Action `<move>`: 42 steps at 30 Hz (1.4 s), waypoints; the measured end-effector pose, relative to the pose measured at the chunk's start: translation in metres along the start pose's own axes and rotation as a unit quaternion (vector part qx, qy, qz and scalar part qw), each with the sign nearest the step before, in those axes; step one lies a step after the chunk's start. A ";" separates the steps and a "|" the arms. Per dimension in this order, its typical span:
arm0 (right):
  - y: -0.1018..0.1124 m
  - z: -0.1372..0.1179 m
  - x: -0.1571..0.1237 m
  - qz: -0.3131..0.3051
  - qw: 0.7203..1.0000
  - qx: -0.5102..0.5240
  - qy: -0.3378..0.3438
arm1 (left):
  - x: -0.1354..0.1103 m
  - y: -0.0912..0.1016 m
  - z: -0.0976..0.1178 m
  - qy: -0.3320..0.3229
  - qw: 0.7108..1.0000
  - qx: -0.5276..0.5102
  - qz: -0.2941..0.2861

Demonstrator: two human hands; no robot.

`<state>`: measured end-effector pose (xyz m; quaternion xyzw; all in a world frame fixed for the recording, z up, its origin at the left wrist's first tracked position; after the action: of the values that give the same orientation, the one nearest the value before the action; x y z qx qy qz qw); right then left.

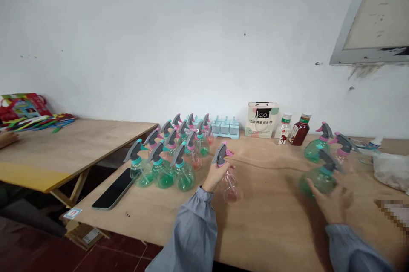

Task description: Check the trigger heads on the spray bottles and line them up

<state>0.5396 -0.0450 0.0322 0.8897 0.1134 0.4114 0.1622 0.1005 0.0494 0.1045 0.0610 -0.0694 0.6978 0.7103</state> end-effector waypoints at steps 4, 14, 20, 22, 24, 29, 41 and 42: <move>-0.030 -0.076 -0.040 -0.102 0.987 0.104 0.061 | 0.003 -0.004 0.007 -0.012 1.000 -0.019 -0.013; -0.041 -0.127 -0.071 -0.166 0.960 0.223 0.038 | -0.002 -0.012 0.011 -0.057 0.997 -0.037 -0.027; -0.040 -0.123 -0.073 -0.167 0.949 0.267 0.036 | 0.003 -0.009 0.004 -0.046 0.998 -0.031 0.005; -0.041 -0.121 -0.073 -0.172 0.945 0.277 0.037 | 0.003 -0.007 0.004 -0.054 0.996 -0.060 0.037; -0.041 -0.119 -0.074 -0.174 0.943 0.282 0.034 | 0.002 -0.012 0.001 -0.044 0.996 -0.067 0.029; -0.041 -0.117 -0.075 -0.172 0.944 0.281 0.034 | -0.006 -0.024 -0.001 -0.017 0.999 -0.022 -0.027; -0.042 -0.116 -0.075 -0.179 0.943 0.281 0.026 | -0.009 -0.022 -0.002 -0.014 0.998 -0.001 -0.060; -0.042 -0.115 -0.075 -0.180 0.942 0.282 0.024 | -0.010 -0.022 -0.001 -0.017 0.998 -0.005 -0.065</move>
<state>0.4004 -0.0092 0.0345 0.8539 0.3867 0.3473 -0.0270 0.1227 0.0398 0.1019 0.0740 -0.0807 0.6484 0.7534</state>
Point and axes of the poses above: each hand's wrist, its own x-axis towards the middle knuckle, its own y-axis out of the back of the hand, z = x × y, the point moved 9 cm from there along x, towards the middle knuckle, and after that the axes turned 5 degrees about x, right-handed, at the moved point
